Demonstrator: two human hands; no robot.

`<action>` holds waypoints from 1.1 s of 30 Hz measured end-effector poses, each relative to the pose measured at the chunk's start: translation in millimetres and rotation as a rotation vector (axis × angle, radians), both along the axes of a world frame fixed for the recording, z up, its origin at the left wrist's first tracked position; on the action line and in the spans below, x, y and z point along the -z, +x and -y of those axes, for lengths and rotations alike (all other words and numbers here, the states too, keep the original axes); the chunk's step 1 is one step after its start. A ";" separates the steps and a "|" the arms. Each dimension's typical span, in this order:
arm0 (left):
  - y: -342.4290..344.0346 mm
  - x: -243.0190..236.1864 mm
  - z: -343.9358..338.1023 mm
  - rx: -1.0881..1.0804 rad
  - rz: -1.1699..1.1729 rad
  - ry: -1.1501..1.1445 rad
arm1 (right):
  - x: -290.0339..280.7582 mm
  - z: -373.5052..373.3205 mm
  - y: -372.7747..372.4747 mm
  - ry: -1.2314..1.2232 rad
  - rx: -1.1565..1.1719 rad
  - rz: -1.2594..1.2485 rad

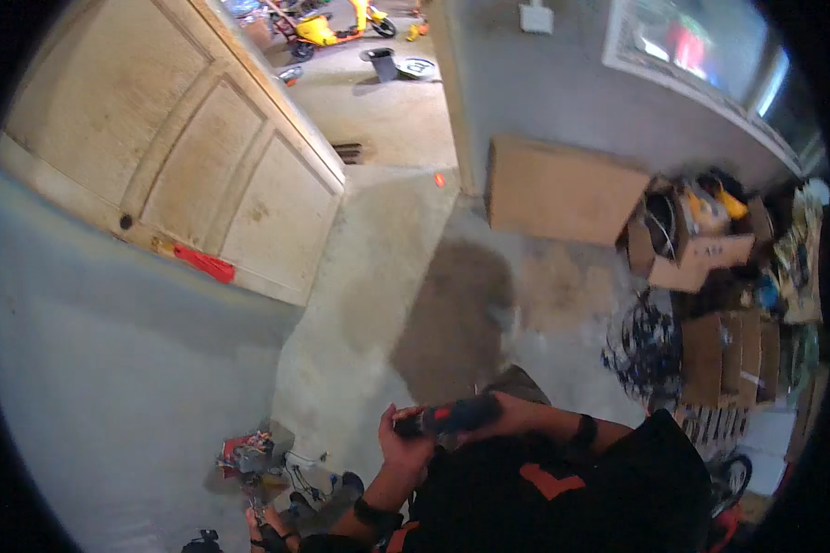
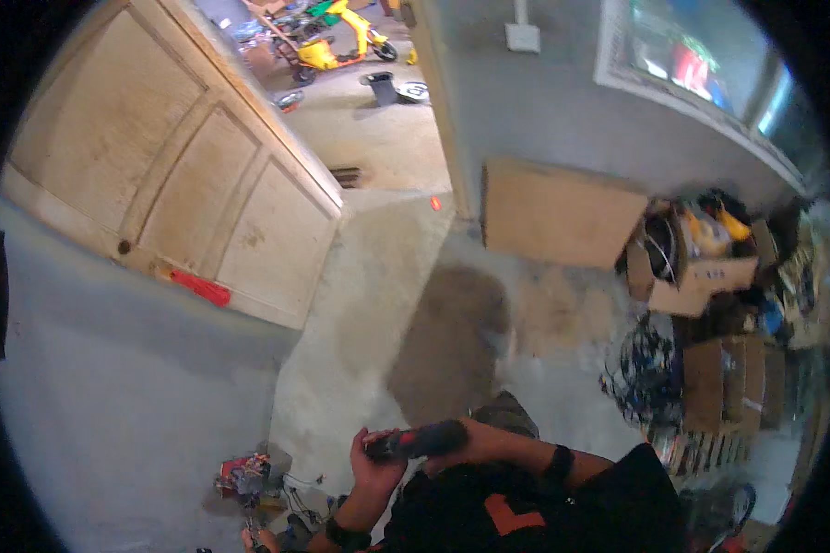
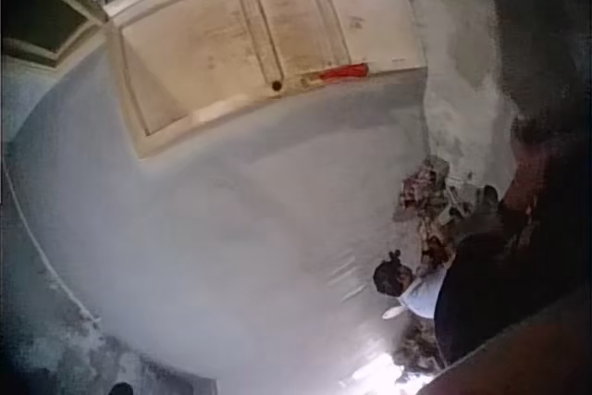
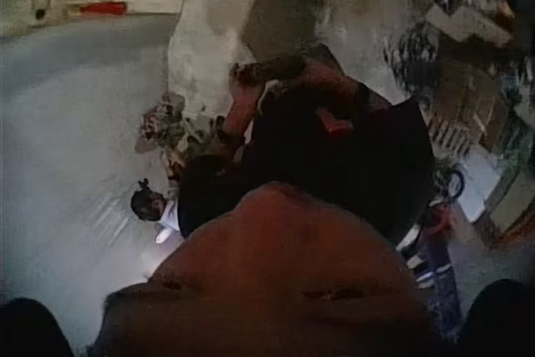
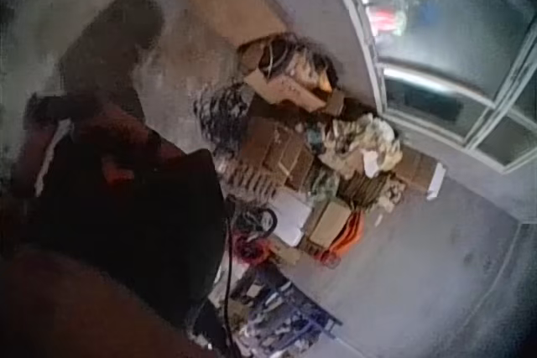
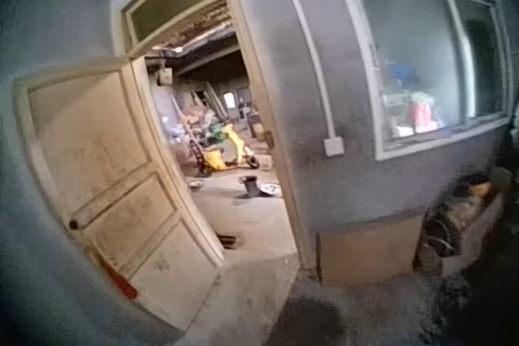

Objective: Installing the rear rack and plastic panels onto an electric scooter using an electric screwdriver.

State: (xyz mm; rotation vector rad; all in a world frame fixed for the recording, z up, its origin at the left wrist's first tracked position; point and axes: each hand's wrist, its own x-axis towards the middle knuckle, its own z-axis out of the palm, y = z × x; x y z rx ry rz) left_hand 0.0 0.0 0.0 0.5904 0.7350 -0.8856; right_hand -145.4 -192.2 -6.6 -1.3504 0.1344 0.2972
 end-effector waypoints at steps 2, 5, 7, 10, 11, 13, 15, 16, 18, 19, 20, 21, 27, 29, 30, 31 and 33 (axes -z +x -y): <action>49.0 -11.1 24.8 -0.064 0.120 -0.108 | -20.2 40.3 62.8 -0.089 -0.158 0.086; 111.0 -24.2 68.7 -0.145 0.152 -0.063 | -69.8 103.7 139.5 -0.042 -0.242 0.231; 158.8 3.0 94.6 -0.135 0.130 0.012 | -72.8 145.0 197.9 -0.152 -0.339 0.251; 218.8 61.7 133.1 -0.159 -0.111 -0.205 | -55.9 204.0 282.6 -0.313 -0.556 0.207; 237.8 83.1 152.8 -0.122 -0.131 -0.005 | -46.8 229.0 317.5 -0.369 -0.618 0.210; 307.2 119.6 227.4 -0.030 -0.091 0.201 | -37.6 281.9 389.3 -0.495 -0.622 0.258; 385.8 128.0 278.1 0.056 -0.086 0.230 | -24.2 317.4 454.5 -0.537 -0.578 0.298; 425.7 124.4 313.5 0.115 -0.045 0.251 | -19.3 348.2 490.9 -0.563 -0.549 0.313; 477.7 109.6 387.3 0.157 -0.036 0.232 | -15.7 409.4 542.4 -0.572 -0.546 0.218; 518.3 98.8 420.1 0.149 -0.028 0.192 | -15.1 440.8 578.5 -0.572 -0.547 0.139; 558.5 77.0 446.5 0.144 0.031 0.129 | -22.9 466.3 613.8 -0.577 -0.525 0.106; 592.5 49.6 470.3 0.108 0.011 0.150 | -36.8 490.6 644.5 -0.508 -0.503 0.149; 780.6 -21.1 608.4 -0.110 0.223 -0.017 | -52.6 635.4 841.2 -0.030 -0.301 0.550; 844.5 -16.5 656.9 -0.124 0.206 0.063 | -36.3 687.9 904.0 0.056 -0.418 0.305; 873.8 -11.3 684.9 -0.140 0.197 0.058 | -27.5 714.6 936.6 0.015 -0.428 0.319; 907.8 -9.4 708.4 -0.156 0.197 0.065 | -19.9 737.0 971.7 0.023 -0.424 0.394; 970.3 -9.9 763.5 -0.135 0.214 0.045 | -15.4 789.9 1032.1 -0.090 -0.343 0.529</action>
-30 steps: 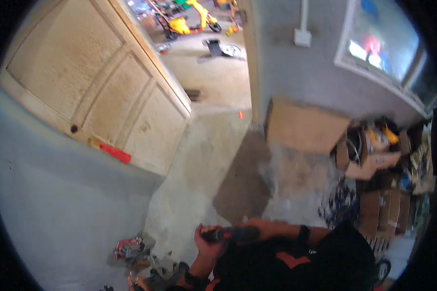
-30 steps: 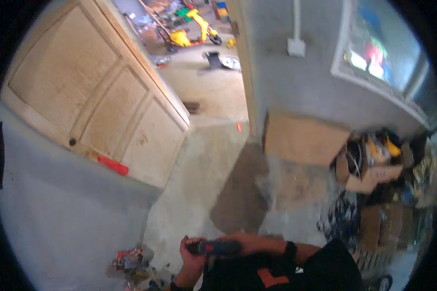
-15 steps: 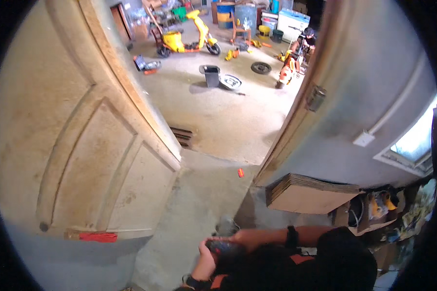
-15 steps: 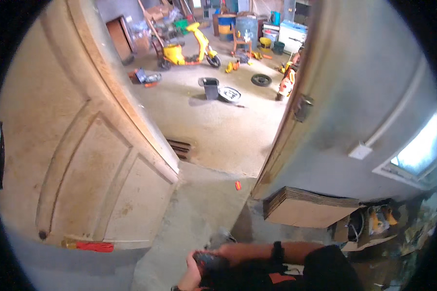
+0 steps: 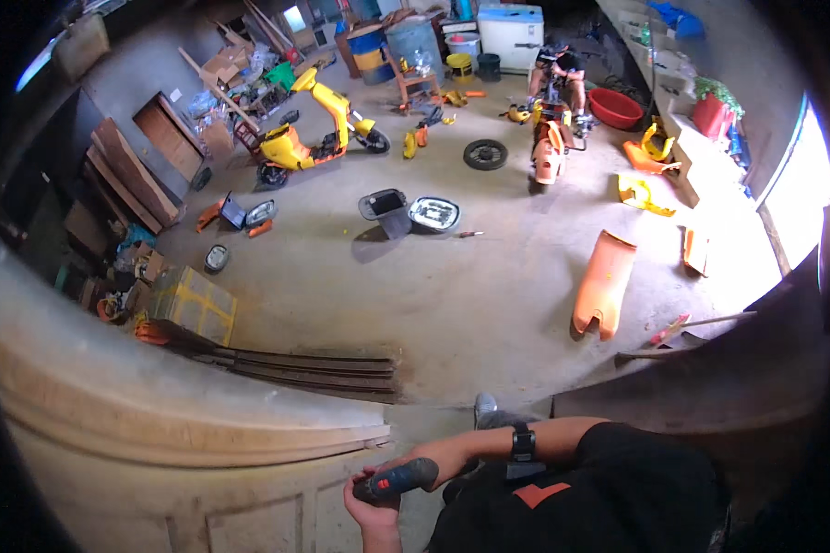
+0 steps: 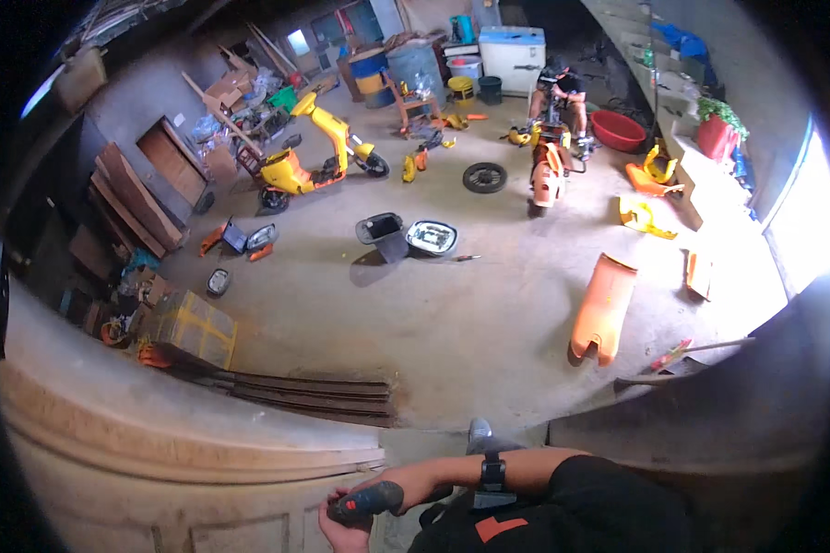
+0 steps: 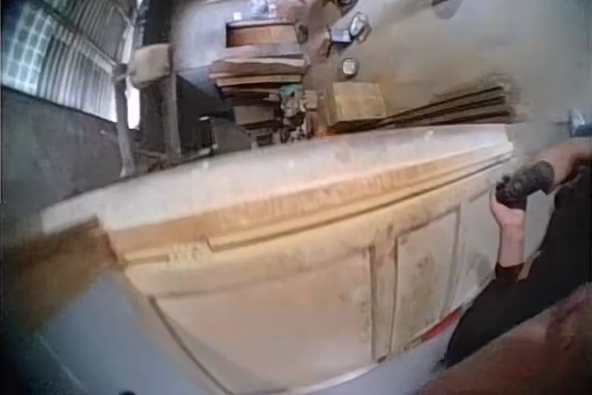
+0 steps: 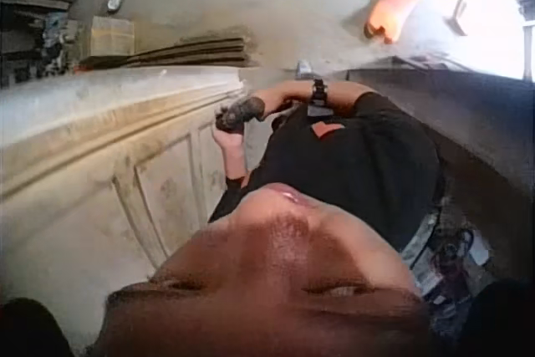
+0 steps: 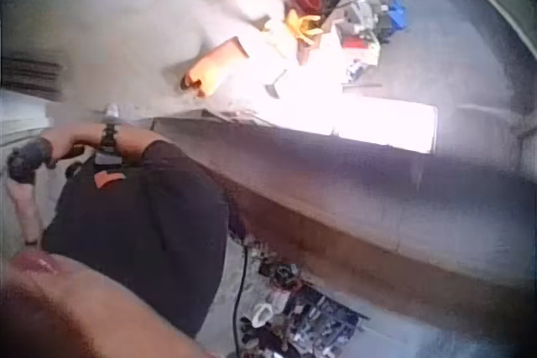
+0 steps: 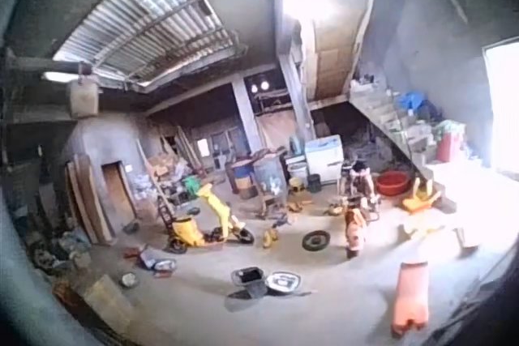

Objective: Installing the rear rack and plastic panels onto an electric scooter using an electric screwdriver.

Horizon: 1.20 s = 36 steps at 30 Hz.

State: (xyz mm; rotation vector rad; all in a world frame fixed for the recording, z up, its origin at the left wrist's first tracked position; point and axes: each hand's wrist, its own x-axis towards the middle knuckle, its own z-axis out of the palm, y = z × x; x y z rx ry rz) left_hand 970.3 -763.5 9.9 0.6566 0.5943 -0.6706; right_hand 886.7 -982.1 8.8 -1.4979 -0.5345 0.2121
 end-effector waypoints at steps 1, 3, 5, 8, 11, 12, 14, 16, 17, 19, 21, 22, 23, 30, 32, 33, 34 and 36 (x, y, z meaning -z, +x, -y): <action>21.8 -1.9 22.0 0.028 -0.010 -0.002 | 0.0 23.0 23.6 0.020 0.008 0.005; 57.6 -8.8 72.1 0.059 -0.055 -0.005 | -8.6 77.6 62.7 0.137 0.037 0.039; 96.4 -20.1 122.3 0.075 -0.063 -0.041 | -22.1 133.4 101.5 0.050 0.045 0.039; 155.4 -30.9 194.5 0.124 -0.152 -0.018 | -33.7 206.3 152.7 -0.220 0.059 -0.103; 230.4 -10.0 270.7 0.107 -0.223 -0.065 | -18.0 263.1 219.0 -0.380 0.180 -0.065; 260.0 4.4 293.4 0.168 -0.184 -0.054 | -5.9 280.2 243.6 -0.419 0.245 -0.012; 329.6 43.3 344.7 0.307 -0.078 -0.148 | 22.5 323.3 298.0 -0.484 0.284 0.008; 404.4 92.0 406.2 0.336 -0.151 -0.053 | 55.1 379.7 360.4 -0.581 0.237 -0.075; 440.8 112.8 437.5 0.364 -0.175 -0.056 | 67.7 413.8 394.1 -0.614 0.230 -0.038; 516.1 145.6 501.5 0.389 -0.240 0.086 | 87.4 479.3 465.2 -0.713 0.200 -0.010; 589.2 160.2 567.5 0.448 -0.221 -0.043 | 92.3 534.5 531.7 -0.698 0.334 0.020; 618.4 160.6 596.8 0.475 -0.238 -0.023 | 89.2 557.5 557.0 -0.716 0.360 -0.022; 649.1 159.3 628.3 0.494 -0.260 -0.054 | 85.2 585.4 582.1 -0.665 0.389 -0.028; 885.8 166.9 756.7 0.921 -0.142 -0.054 | 112.9 768.3 788.9 -0.343 0.425 -0.239; 976.5 209.9 761.0 1.088 0.022 0.009 | 153.3 823.8 872.9 -0.336 0.438 -0.305; 1019.5 236.0 755.2 0.991 0.091 0.024 | 173.8 854.5 918.7 -0.419 0.450 -0.291; 1059.9 261.1 744.1 0.928 0.324 -0.010 | 188.9 876.8 960.5 -0.521 0.460 -0.296; 1125.6 304.7 705.0 0.465 0.137 0.264 | 206.4 919.8 1040.1 -0.717 0.445 -0.413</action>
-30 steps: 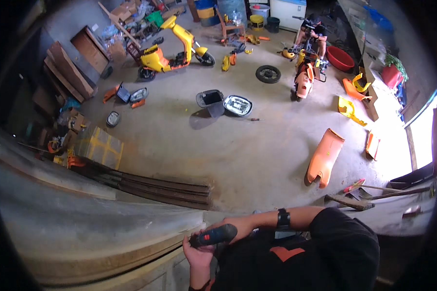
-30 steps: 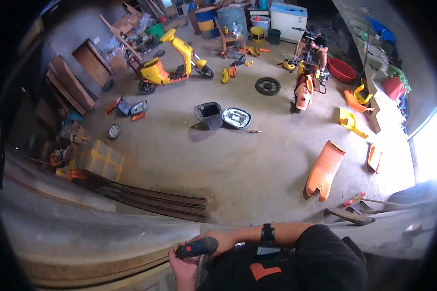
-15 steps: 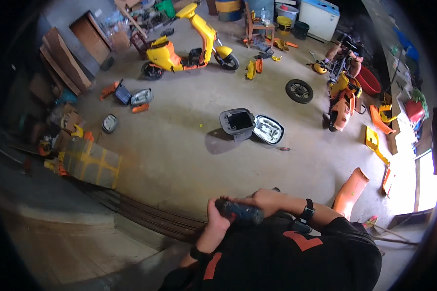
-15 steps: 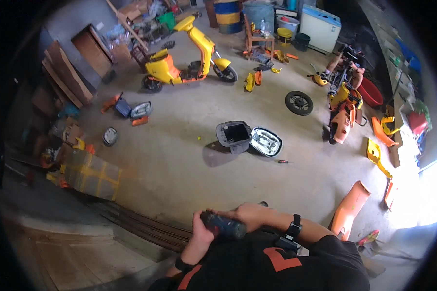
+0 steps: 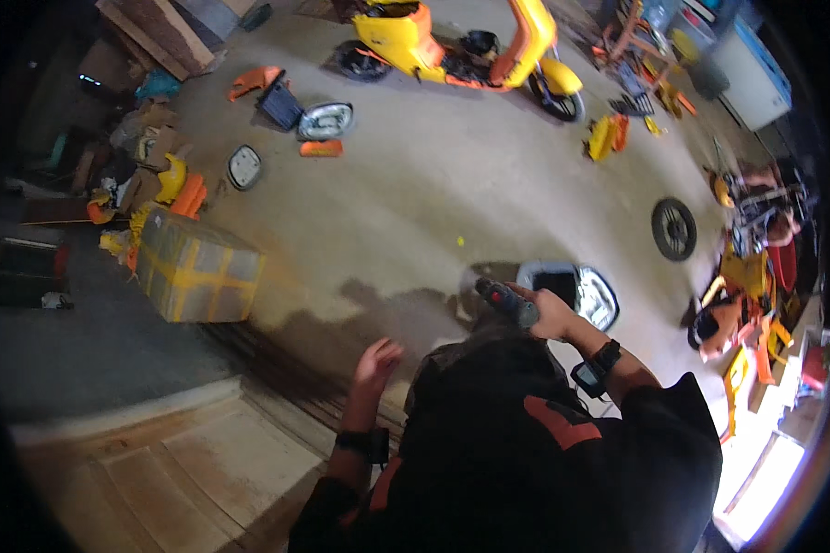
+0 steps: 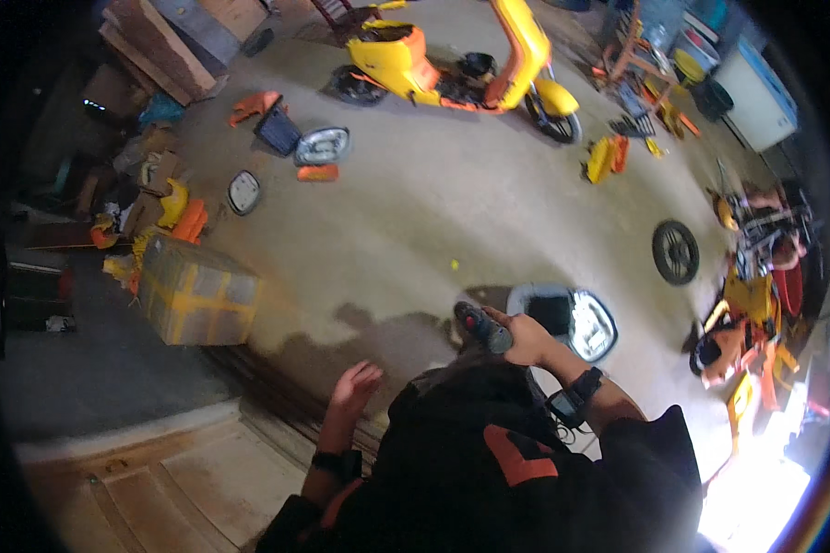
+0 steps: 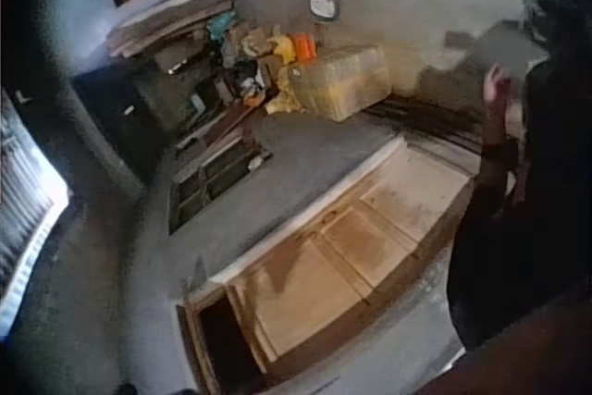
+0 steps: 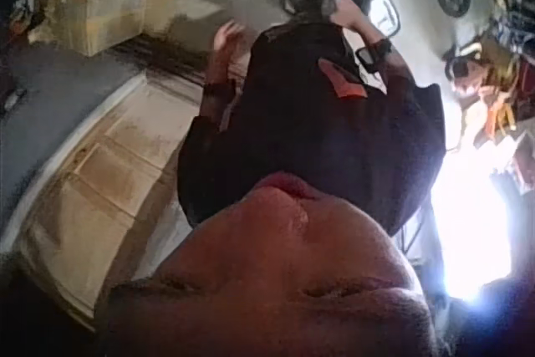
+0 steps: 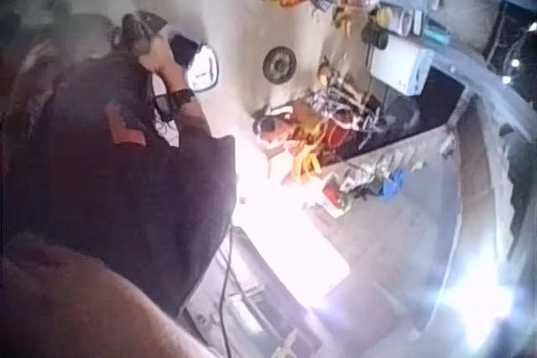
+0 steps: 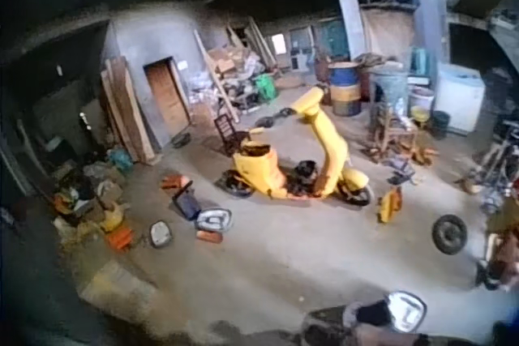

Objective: Installing the rear rack and plastic panels onto an electric scooter using an electric screwdriver.

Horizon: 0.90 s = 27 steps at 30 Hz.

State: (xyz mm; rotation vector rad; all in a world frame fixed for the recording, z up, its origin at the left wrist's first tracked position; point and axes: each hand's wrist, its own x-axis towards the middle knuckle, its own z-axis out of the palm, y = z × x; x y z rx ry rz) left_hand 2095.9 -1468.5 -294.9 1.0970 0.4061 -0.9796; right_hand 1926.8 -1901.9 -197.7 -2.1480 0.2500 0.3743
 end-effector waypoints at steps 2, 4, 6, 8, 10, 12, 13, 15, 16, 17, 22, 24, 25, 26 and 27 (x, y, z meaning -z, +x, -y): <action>59.9 22.6 -53.0 -0.324 -0.058 0.285 | -4.8 34.3 70.1 -0.004 0.088 0.015; 80.7 26.7 -114.9 -0.503 -0.052 0.367 | -11.1 64.8 131.5 0.091 0.106 0.115; 99.5 28.0 -160.7 0.363 0.440 0.920 | -2.9 93.3 195.0 0.288 0.155 0.005; 98.8 34.3 -182.7 1.393 1.038 1.397 | 23.5 126.4 252.9 0.477 0.262 -0.310; 113.6 52.9 -181.3 1.306 0.920 1.376 | 66.2 148.1 308.1 0.456 0.332 -0.270; 154.8 83.3 -160.7 1.215 0.746 1.325 | 112.9 179.8 355.0 0.329 0.423 -0.397; 186.9 99.3 -143.2 1.178 0.704 1.291 | 131.5 193.5 371.4 0.372 0.478 -0.265; 271.3 128.2 -102.6 1.119 0.720 1.216 | 164.3 221.5 401.8 0.241 0.649 -0.464; 320.1 137.4 -80.9 1.093 0.764 1.181 | 176.0 235.7 414.3 0.231 0.700 -0.520; 377.2 142.1 -55.0 1.064 0.853 1.150 | 181.9 250.0 428.9 0.165 0.724 -0.569; 690.5 96.2 79.3 0.554 0.579 0.878 | 157.5 308.1 485.2 0.198 0.850 -0.707; 800.8 63.1 128.5 0.551 0.800 0.760 | 146.4 318.1 519.1 0.254 0.939 -0.686; 849.7 50.6 152.7 0.556 0.790 0.800 | 145.7 320.6 542.5 0.302 1.047 -0.699; 894.8 40.8 172.9 0.528 0.842 0.793 | 146.4 323.1 565.0 0.348 1.142 -0.683; 932.4 35.3 191.5 0.502 0.830 0.762 | 146.2 328.9 586.5 0.485 1.168 -0.597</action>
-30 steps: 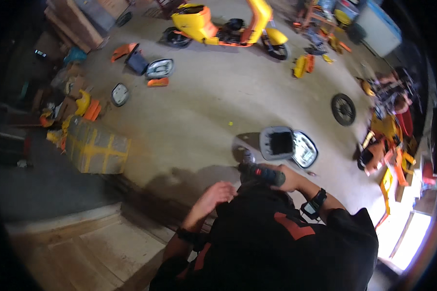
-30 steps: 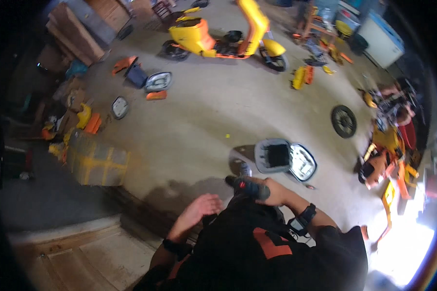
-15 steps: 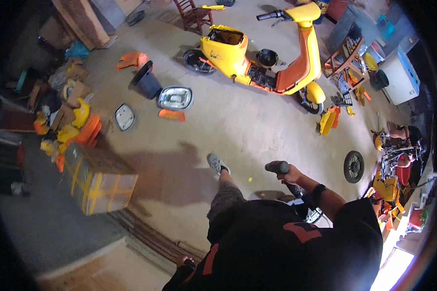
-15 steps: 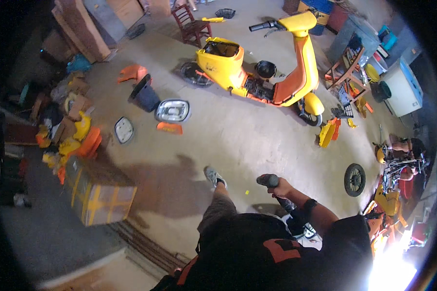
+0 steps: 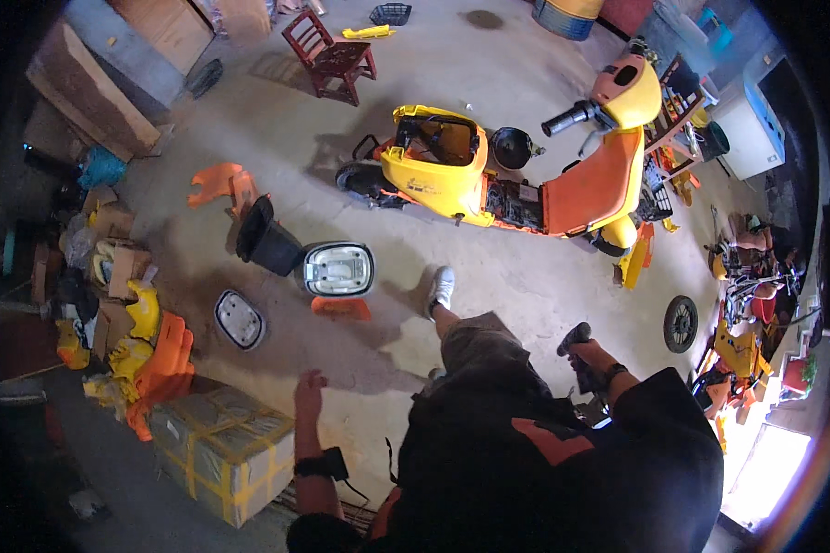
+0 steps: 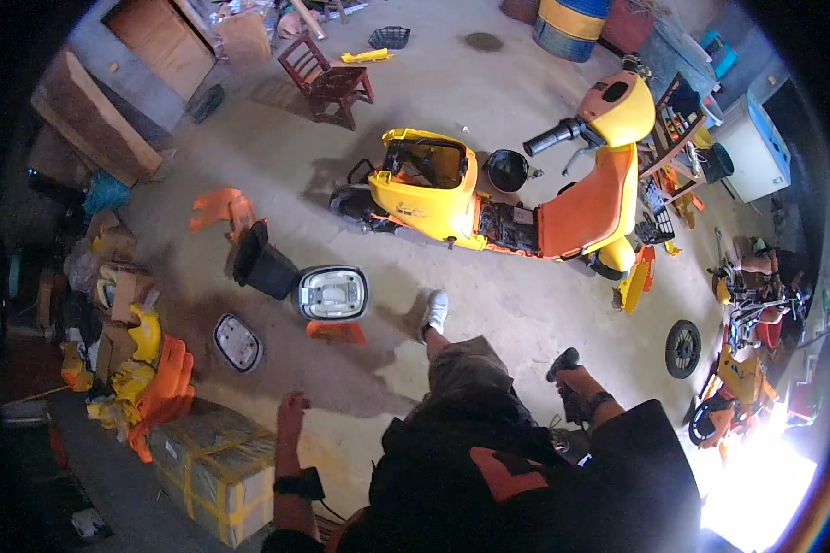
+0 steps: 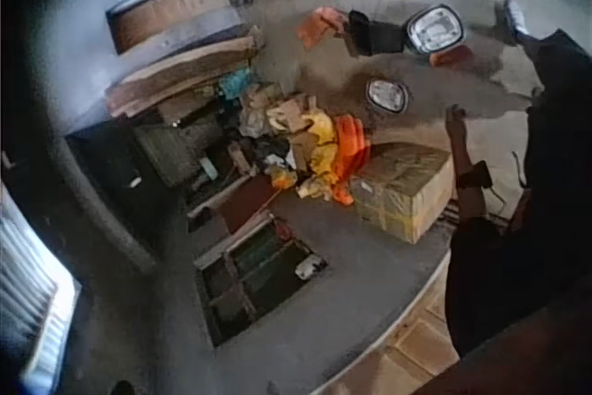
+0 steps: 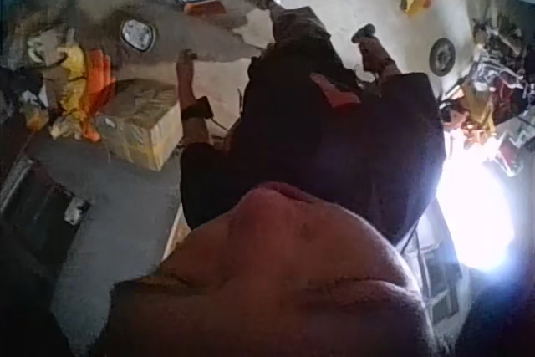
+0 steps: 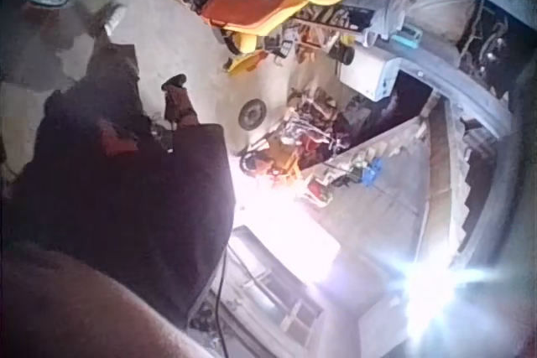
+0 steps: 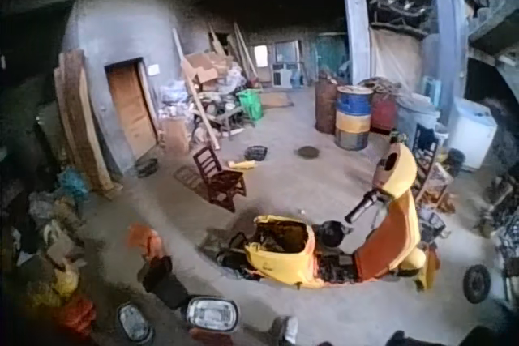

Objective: Installing the rear rack and plastic panels onto an electric scooter using an electric screwdriver.

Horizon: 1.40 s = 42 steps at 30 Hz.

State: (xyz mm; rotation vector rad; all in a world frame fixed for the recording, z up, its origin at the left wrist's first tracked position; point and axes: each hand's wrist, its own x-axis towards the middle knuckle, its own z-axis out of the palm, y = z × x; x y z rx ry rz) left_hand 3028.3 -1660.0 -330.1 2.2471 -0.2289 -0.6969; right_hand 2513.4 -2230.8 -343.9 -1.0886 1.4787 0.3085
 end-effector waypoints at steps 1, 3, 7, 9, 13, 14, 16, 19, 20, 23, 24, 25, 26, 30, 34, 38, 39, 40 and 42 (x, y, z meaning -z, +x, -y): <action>33.4 -2.2 14.0 -0.021 -0.003 -0.038 | 2.0 4.4 21.1 0.033 0.069 0.110; 86.9 3.8 44.9 -0.043 -0.008 0.019 | 18.0 25.3 81.3 0.074 0.140 0.177; 165.3 22.0 139.5 -0.188 -0.329 -0.290 | 64.1 98.6 213.8 0.016 0.100 0.209; 190.7 27.2 225.8 0.303 0.165 0.197 | 85.4 123.4 260.0 -0.045 0.111 0.174; 239.9 41.7 452.9 0.687 0.238 -0.006 | 138.3 182.5 345.3 0.020 0.331 0.253; 247.5 47.0 509.9 0.787 0.237 -0.137 | 150.7 198.1 362.1 0.026 0.328 0.244; 251.1 65.8 611.0 0.988 0.433 -0.147 | 174.2 224.8 386.8 0.034 0.283 0.275; 249.6 104.3 723.2 1.212 0.689 -0.142 | 205.0 248.8 407.0 -0.058 0.284 0.349; 246.6 115.8 739.3 1.155 0.555 0.107 | 220.6 255.0 417.2 -0.001 0.350 0.163; 240.2 135.9 759.0 1.076 0.346 0.498 | 256.5 278.0 429.0 -0.037 0.364 0.173; 238.2 143.6 753.9 1.063 0.409 0.468 | 272.6 284.0 429.3 -0.051 0.356 0.185; 236.2 142.7 746.0 1.062 0.446 0.496 | 281.4 291.6 429.5 -0.060 0.354 0.183; 239.6 149.9 746.3 1.048 0.392 0.518 | 293.9 296.4 431.7 0.008 0.433 0.110; 238.6 161.7 731.9 0.998 0.842 0.280 | 312.2 312.4 424.0 0.055 0.436 0.194; 235.4 177.2 723.4 0.937 1.162 -0.028 | 314.1 319.9 416.7 0.041 0.341 0.222; 236.7 184.6 717.0 0.889 1.180 -0.002 | 312.1 322.5 417.1 0.022 0.269 0.259; 236.9 186.6 717.0 0.872 1.209 -0.041 | 311.3 322.5 417.0 0.026 0.232 0.247; 237.5 187.6 717.2 0.880 1.187 -0.031 | 309.6 323.2 416.3 0.031 0.215 0.236; 238.2 188.4 717.7 0.851 1.224 -0.056 | 306.4 324.6 416.3 0.010 0.148 0.204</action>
